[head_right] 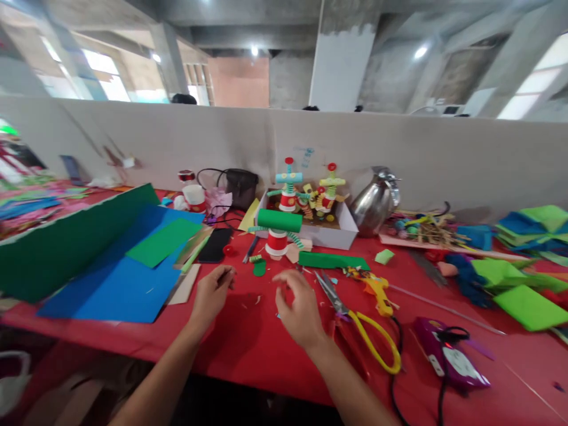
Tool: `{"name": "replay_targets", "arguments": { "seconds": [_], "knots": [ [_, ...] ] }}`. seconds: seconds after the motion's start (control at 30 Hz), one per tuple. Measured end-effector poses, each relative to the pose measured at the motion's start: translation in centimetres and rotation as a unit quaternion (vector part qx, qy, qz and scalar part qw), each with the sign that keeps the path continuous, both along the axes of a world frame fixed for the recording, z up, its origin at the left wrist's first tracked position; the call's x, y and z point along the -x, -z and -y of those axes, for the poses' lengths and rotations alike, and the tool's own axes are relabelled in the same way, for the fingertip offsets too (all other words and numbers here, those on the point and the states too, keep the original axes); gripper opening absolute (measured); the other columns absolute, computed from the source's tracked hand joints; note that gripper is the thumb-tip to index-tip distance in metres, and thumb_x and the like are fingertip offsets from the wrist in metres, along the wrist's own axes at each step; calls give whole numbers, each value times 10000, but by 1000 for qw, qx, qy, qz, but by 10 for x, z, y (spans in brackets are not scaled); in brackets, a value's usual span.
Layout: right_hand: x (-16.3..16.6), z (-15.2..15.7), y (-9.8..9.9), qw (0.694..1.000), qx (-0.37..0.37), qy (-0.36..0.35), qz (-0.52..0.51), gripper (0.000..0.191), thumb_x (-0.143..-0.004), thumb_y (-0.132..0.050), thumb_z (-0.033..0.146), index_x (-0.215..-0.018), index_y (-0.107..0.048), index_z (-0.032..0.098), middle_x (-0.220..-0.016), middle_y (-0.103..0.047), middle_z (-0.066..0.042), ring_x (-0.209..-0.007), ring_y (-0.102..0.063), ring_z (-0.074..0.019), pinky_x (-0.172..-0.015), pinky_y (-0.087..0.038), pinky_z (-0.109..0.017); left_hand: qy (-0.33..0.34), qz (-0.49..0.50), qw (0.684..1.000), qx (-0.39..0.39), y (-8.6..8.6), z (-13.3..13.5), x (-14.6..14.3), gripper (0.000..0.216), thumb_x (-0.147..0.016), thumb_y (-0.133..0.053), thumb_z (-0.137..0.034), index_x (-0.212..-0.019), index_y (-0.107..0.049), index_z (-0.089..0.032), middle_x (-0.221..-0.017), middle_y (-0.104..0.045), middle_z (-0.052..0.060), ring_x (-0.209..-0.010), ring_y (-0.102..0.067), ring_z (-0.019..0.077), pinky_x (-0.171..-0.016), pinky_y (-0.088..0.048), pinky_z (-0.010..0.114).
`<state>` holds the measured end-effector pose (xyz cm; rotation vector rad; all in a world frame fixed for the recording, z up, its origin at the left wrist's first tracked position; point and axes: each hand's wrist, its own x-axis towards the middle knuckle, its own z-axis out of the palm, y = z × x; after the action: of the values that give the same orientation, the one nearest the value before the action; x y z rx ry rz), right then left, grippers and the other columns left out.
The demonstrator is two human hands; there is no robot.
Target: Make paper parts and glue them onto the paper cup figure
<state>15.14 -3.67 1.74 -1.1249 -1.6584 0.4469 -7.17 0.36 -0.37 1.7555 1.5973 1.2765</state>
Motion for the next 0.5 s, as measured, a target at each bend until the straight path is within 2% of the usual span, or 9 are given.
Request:
{"name": "replay_targets", "arguments": {
  "seconds": [0.07, 0.13, 0.2, 0.27, 0.3, 0.37, 0.43, 0.5],
  "knots": [
    [13, 27, 22, 997, 26, -58, 47, 242, -834, -490, 131, -988, -653, 222, -1020, -672, -67, -954, -640, -203, -856, -507, -330, -54, -60, 997, -3, 0, 7, 30, 306, -913, -421, -402, -757, -599, -208, -640, -605, 12, -622, -580, 165, -605, -417, 272],
    [19, 44, 39, 993, 57, -76, 70, 258, -844, -477, 127, -983, -665, 236, -1017, -678, -64, -949, -655, -204, -848, -523, -331, -150, -86, 985, -8, -4, 3, 68, 352, -908, -413, -446, -745, -616, -210, -727, -646, 49, -722, -614, 200, -662, -453, 303],
    [21, 51, 47, 992, 77, -67, 78, 245, -853, -477, 145, -957, -672, 251, -1008, -682, -67, -944, -664, -215, -843, -533, -346, -264, -85, 961, -16, -10, -9, 108, 321, -849, -497, -463, -911, -666, -198, -972, -683, 110, -956, -632, 263, -773, -491, 349],
    [20, 52, 51, 992, 84, -53, 76, 225, -861, -480, 169, -932, -672, 263, -997, -685, -74, -940, -668, -232, -840, -538, -371, -348, -106, 931, 27, -18, -22, 142, 456, -806, -566, -472, -1144, -638, -175, -1159, -641, 170, -1117, -591, 320, -889, -482, 418],
    [19, 52, 51, 992, 85, -49, 75, 221, -864, -480, 179, -927, -672, 268, -993, -686, -78, -938, -669, -240, -839, -539, -382, -354, -135, 923, 62, -22, -28, 155, 540, -777, -612, -473, -1222, -609, -167, -1206, -625, 190, -1184, -557, 349, -947, -457, 454],
    [18, 52, 52, 992, 85, -47, 74, 224, -866, -479, 188, -921, -675, 279, -989, -687, -83, -934, -671, -250, -836, -540, -397, -326, -204, 915, 121, -30, -35, 171, 660, -755, -655, -469, -1322, -554, -148, -1295, -584, 225, -1317, -455, 386, -1048, -373, 503],
    [18, 52, 52, 992, 87, -53, 76, 231, -863, -480, 187, -923, -680, 286, -997, -686, -85, -935, -671, -252, -834, -538, -400, -287, -258, 908, 162, -35, -34, 174, 730, -767, -648, -495, -1389, -502, -141, -1410, -501, 249, -1416, -317, 410, -1103, -287, 546],
    [21, 53, 50, 991, 93, -65, 75, 231, -858, -482, 180, -911, -682, 283, -988, -686, -81, -926, -670, -247, -829, -534, -392, -263, -285, 902, 192, -34, -29, 168, 828, -761, -628, -584, -1455, -429, -177, -1544, -332, 245, -1464, -171, 443, -1112, -222, 615]
  ]
}}
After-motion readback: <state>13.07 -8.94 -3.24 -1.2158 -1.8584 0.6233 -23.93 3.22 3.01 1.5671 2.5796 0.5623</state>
